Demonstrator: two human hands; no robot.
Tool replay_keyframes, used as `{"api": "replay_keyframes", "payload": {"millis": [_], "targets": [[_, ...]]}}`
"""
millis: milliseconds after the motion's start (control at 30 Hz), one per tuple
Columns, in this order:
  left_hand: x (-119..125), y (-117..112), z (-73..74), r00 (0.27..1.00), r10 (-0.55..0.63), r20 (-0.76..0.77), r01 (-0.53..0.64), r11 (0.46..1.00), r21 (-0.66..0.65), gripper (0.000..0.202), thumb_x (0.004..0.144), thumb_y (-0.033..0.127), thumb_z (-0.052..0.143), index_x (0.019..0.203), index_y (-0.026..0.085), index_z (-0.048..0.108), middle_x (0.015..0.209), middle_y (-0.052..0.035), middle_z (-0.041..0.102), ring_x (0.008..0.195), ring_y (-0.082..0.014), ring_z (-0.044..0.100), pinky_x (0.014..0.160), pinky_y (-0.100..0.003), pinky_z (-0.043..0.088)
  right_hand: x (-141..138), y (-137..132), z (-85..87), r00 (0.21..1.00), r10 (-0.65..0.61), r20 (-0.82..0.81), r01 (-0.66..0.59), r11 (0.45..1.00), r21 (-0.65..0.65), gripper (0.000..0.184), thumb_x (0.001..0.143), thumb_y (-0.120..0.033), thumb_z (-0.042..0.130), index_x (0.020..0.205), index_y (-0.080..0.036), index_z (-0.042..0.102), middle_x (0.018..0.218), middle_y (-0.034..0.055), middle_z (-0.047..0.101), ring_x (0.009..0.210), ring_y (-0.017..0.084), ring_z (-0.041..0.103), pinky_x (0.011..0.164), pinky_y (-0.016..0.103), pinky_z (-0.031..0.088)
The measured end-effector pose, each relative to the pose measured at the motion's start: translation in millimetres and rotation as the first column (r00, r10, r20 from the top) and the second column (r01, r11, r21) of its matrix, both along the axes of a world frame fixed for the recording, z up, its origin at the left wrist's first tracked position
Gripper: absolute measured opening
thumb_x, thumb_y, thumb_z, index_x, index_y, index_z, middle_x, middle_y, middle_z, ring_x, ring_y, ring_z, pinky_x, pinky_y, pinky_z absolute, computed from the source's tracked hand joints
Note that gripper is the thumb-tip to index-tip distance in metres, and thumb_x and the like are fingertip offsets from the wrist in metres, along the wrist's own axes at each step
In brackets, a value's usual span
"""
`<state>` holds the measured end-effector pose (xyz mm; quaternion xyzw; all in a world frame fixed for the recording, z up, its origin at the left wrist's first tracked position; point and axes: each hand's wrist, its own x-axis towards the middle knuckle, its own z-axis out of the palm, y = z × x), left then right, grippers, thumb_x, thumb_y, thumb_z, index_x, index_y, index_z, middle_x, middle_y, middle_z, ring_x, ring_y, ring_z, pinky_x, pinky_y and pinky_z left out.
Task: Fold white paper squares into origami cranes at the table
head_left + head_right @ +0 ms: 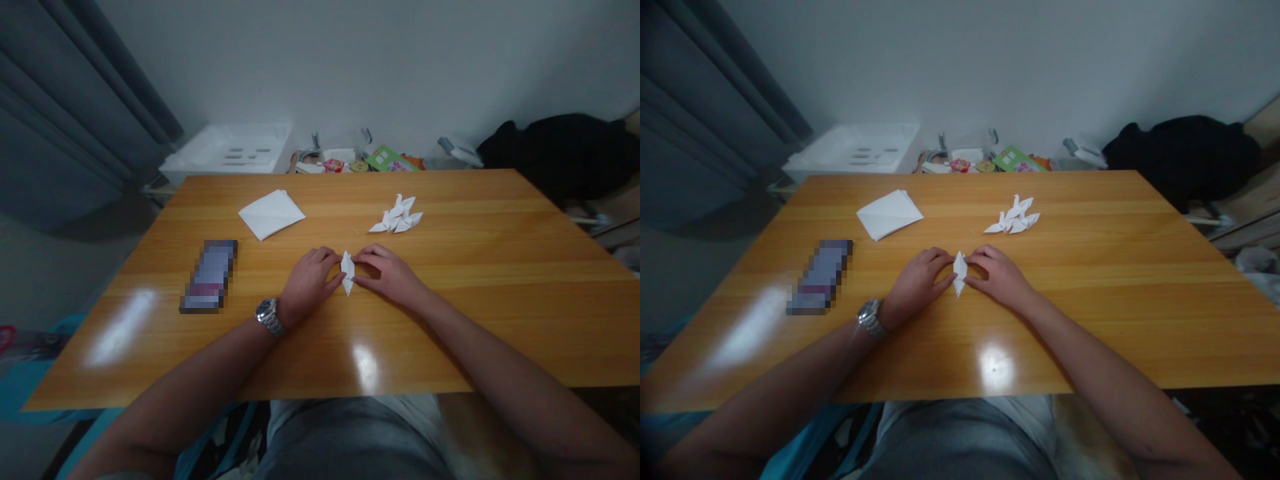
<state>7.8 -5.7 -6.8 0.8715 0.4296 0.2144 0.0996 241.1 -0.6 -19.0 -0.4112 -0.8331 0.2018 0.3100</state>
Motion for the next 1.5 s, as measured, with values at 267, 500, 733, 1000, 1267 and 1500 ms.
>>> {"api": "replay_keyframes", "payload": {"millis": [267, 500, 733, 1000, 1267, 1500], "targets": [[0.3, 3.7, -5.8, 0.995, -0.042, 0.092, 0.043, 0.999, -0.013, 0.027, 0.096, 0.028, 0.065, 0.121, 0.018, 0.062, 0.117, -0.0084, 0.065, 0.107, -0.0248, 0.059, 0.098, -0.04, 0.05, -1.0, 1.0, -2.8, 0.998, -0.051, -0.044, 0.045, 0.991, -0.125, 0.031, 0.083, -0.031, 0.078, 0.11, -0.022, 0.066, 0.107, 0.0078, 0.064, 0.097, 0.025, 0.061, 0.085, 0.04, 0.052], [-0.3, 6.9, -8.0, 0.978, -0.079, 0.191, 0.093, 0.994, -0.062, 0.026, 0.094, 0.025, 0.067, 0.117, 0.019, 0.06, 0.116, -0.0076, 0.064, 0.11, -0.0247, 0.058, 0.099, -0.041, 0.049, -0.9, 0.8, -3.3, 0.995, -0.077, -0.06, 0.065, 0.982, -0.177, 0.032, 0.08, -0.03, 0.08, 0.105, -0.021, 0.064, 0.1, 0.0054, 0.059, 0.087, 0.022, 0.057, 0.078, 0.036, 0.049], [0.6, 6.7, -9.5, 0.976, -0.074, 0.206, 0.093, 0.992, -0.084, 0.025, 0.093, 0.025, 0.067, 0.116, 0.019, 0.058, 0.112, -0.0065, 0.066, 0.106, -0.024, 0.061, 0.096, -0.04, 0.05, -0.4, 1.8, -5.6, 0.995, -0.07, -0.067, 0.057, 0.982, -0.179, 0.033, 0.078, -0.031, 0.081, 0.104, -0.021, 0.063, 0.102, 0.0057, 0.06, 0.09, 0.022, 0.057, 0.08, 0.037, 0.049], [0.8, 10.4, -9.4, 0.964, -0.026, 0.264, 0.079, 0.979, -0.19, 0.029, 0.088, 0.023, 0.071, 0.114, 0.018, 0.06, 0.111, -0.006, 0.069, 0.103, -0.0228, 0.065, 0.093, -0.039, 0.05, 2.1, 4.2, -9.2, 0.996, 0.001, -0.091, -0.013, 0.99, -0.138, 0.027, 0.08, -0.029, 0.08, 0.101, -0.022, 0.063, 0.106, 0.0065, 0.062, 0.102, 0.025, 0.059, 0.093, 0.042, 0.048], [-0.9, 11.1, -8.9, 0.962, -0.072, 0.262, 0.116, 0.981, -0.156, 0.023, 0.09, 0.023, 0.069, 0.111, 0.019, 0.06, 0.108, -0.005, 0.067, 0.102, -0.0222, 0.062, 0.092, -0.038, 0.049, 2.3, 5.6, -10.9, 0.995, 0.011, -0.097, -0.026, 0.988, -0.152, 0.025, 0.081, -0.031, 0.079, 0.1, -0.022, 0.066, 0.108, 0.007, 0.06, 0.103, 0.025, 0.06, 0.097, 0.045, 0.049], [-1.4, 13.2, -11.4, 0.97, -0.089, 0.225, 0.119, 0.985, -0.124, 0.018, 0.09, 0.024, 0.069, 0.106, 0.019, 0.062, 0.107, -0.006, 0.066, 0.101, -0.0229, 0.061, 0.092, -0.039, 0.049, 1.8, 4.4, -7.3, 0.997, 0.018, -0.071, -0.027, 0.991, -0.132, 0.024, 0.083, -0.031, 0.078, 0.101, -0.023, 0.066, 0.107, 0.0066, 0.061, 0.103, 0.025, 0.06, 0.095, 0.042, 0.048]]}}
